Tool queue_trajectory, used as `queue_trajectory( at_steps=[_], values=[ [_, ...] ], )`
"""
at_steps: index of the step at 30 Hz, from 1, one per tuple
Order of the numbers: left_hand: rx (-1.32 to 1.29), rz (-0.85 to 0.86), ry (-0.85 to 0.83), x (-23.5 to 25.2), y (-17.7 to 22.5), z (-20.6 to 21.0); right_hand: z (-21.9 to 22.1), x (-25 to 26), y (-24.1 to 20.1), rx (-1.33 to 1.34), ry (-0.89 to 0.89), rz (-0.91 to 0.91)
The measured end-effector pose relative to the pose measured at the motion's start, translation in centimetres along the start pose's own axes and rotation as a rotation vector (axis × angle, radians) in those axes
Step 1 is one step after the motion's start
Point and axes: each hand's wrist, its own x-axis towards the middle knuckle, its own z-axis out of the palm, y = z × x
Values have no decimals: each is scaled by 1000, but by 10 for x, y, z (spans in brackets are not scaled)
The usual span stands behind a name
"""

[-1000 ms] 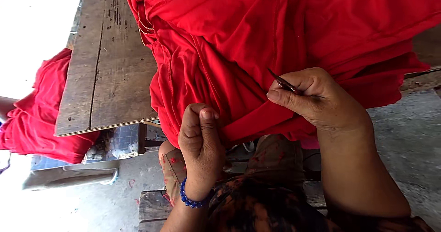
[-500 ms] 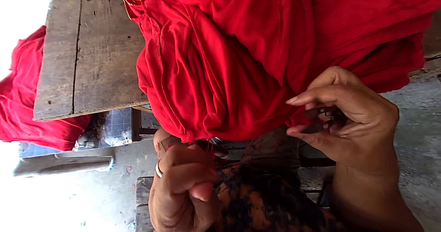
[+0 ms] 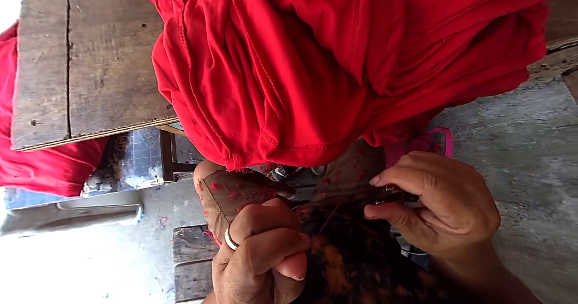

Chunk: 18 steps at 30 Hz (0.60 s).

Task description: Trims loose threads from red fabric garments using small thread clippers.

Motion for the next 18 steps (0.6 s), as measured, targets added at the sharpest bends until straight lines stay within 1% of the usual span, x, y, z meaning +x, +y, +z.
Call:
queue_trajectory(
  at_steps=[4,7,12,15,18],
  values=[
    [-28,32,5,-2,1,-4,4,-7,-8,14,43,-3],
    [-61,54,-4,-4,-1,-5,6,-18,-3,-67,89,15],
    [-100,70,-22,-5,2,-2,12,-34,13,-207,228,129],
    [-103,97,-59,-5,5,1,13,-32,22,-261,319,198],
    [-97,111,-92,-5,8,2,10,-25,31,-335,378,219]
  ],
)
